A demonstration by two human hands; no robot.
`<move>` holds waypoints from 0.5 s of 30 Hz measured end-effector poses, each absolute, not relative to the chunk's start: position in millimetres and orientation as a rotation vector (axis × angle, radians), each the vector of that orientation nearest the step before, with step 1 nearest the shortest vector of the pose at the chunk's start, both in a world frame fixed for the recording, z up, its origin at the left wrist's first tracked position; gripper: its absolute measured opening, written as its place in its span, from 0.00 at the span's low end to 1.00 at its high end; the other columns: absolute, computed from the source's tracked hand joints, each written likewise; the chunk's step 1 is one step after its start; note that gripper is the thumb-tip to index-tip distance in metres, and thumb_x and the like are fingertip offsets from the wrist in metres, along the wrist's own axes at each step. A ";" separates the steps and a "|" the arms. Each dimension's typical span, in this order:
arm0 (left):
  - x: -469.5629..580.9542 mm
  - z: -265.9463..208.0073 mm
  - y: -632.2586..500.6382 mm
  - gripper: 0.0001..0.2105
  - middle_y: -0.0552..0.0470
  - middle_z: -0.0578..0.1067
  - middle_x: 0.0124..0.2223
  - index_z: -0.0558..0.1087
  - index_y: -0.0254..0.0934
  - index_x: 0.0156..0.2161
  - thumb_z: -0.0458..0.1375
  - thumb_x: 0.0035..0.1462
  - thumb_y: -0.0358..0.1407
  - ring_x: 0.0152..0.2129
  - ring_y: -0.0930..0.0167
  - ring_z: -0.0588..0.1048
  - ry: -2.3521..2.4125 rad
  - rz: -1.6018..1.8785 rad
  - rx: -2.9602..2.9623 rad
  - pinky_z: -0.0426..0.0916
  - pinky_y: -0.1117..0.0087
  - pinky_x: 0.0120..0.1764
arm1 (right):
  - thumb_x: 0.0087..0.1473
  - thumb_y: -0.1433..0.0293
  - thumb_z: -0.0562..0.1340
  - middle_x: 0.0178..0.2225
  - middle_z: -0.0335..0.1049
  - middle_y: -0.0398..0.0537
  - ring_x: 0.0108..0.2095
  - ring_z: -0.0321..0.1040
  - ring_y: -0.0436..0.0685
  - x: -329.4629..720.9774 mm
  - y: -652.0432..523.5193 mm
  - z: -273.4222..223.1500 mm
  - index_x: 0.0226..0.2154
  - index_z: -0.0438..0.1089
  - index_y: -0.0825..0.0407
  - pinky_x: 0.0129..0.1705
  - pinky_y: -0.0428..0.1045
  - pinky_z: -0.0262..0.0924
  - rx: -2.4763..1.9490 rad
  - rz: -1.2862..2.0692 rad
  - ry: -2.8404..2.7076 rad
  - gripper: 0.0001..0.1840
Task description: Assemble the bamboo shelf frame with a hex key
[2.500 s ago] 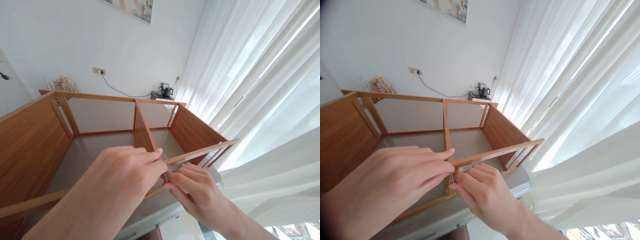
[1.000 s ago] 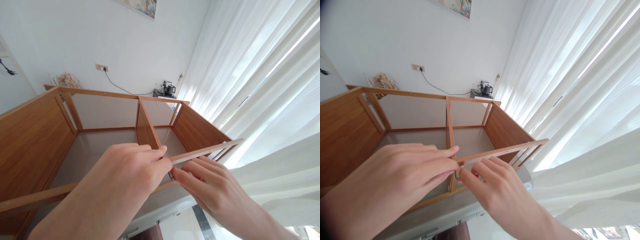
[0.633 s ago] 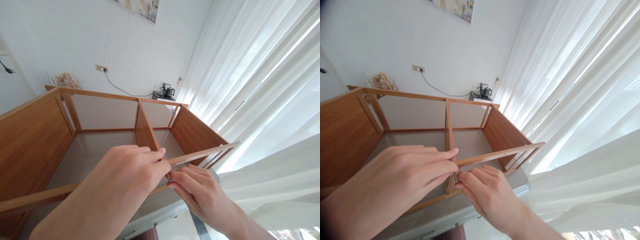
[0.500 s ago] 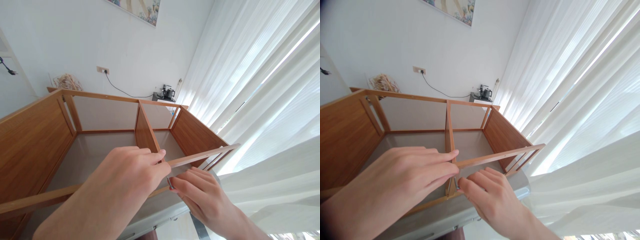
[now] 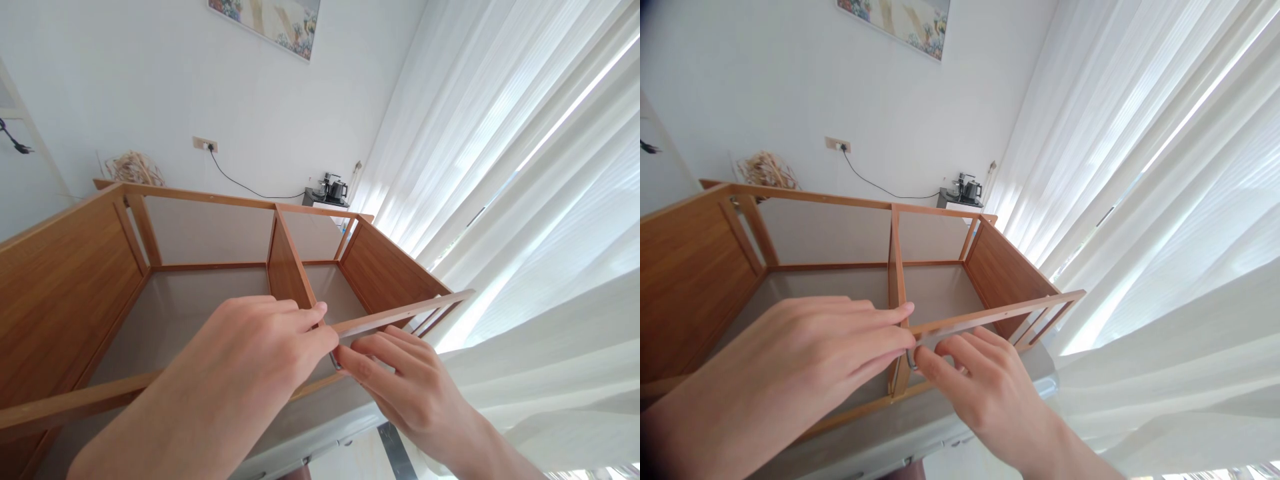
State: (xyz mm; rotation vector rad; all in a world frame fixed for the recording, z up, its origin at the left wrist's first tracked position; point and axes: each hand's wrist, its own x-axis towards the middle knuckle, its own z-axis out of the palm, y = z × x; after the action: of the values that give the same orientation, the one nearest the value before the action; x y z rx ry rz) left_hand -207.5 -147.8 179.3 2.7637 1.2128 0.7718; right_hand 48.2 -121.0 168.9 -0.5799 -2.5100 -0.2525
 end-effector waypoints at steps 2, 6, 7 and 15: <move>-207.8 179.0 -147.0 0.23 0.54 0.82 0.55 0.77 0.50 0.53 0.65 0.55 0.25 0.50 0.58 0.81 1.204 0.786 2.760 0.75 0.58 0.50 | 0.70 0.78 0.56 0.34 0.73 0.45 0.29 0.62 0.52 48.5 -122.2 169.3 0.50 0.70 0.53 0.33 0.49 0.56 -0.597 -0.283 -2.530 0.11; -206.9 179.0 -147.2 0.24 0.56 0.83 0.54 0.77 0.51 0.52 0.61 0.56 0.21 0.50 0.59 0.82 1.214 0.785 2.763 0.76 0.60 0.47 | 0.72 0.77 0.54 0.32 0.71 0.44 0.28 0.60 0.52 47.9 -122.9 169.4 0.51 0.69 0.53 0.31 0.49 0.56 -0.593 -0.266 -2.539 0.11; -206.6 179.1 -147.4 0.24 0.56 0.83 0.53 0.78 0.51 0.51 0.61 0.56 0.21 0.49 0.59 0.82 1.211 0.786 2.766 0.76 0.60 0.46 | 0.72 0.76 0.54 0.32 0.72 0.44 0.28 0.61 0.52 47.7 -122.7 169.4 0.51 0.69 0.53 0.32 0.48 0.57 -0.586 -0.249 -2.532 0.11; -205.9 182.0 -146.6 0.21 0.55 0.84 0.50 0.79 0.50 0.50 0.63 0.56 0.23 0.48 0.60 0.82 1.199 0.807 2.769 0.76 0.62 0.45 | 0.71 0.78 0.55 0.37 0.76 0.47 0.35 0.72 0.52 48.3 -123.0 177.1 0.52 0.70 0.53 0.35 0.48 0.63 -0.596 -0.243 -2.535 0.12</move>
State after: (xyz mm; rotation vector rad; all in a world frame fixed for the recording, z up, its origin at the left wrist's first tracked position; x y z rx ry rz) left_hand -205.9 -146.6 182.0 2.7688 1.1993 0.8068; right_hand 48.3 -123.0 177.1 -0.5964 -2.5352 -0.2433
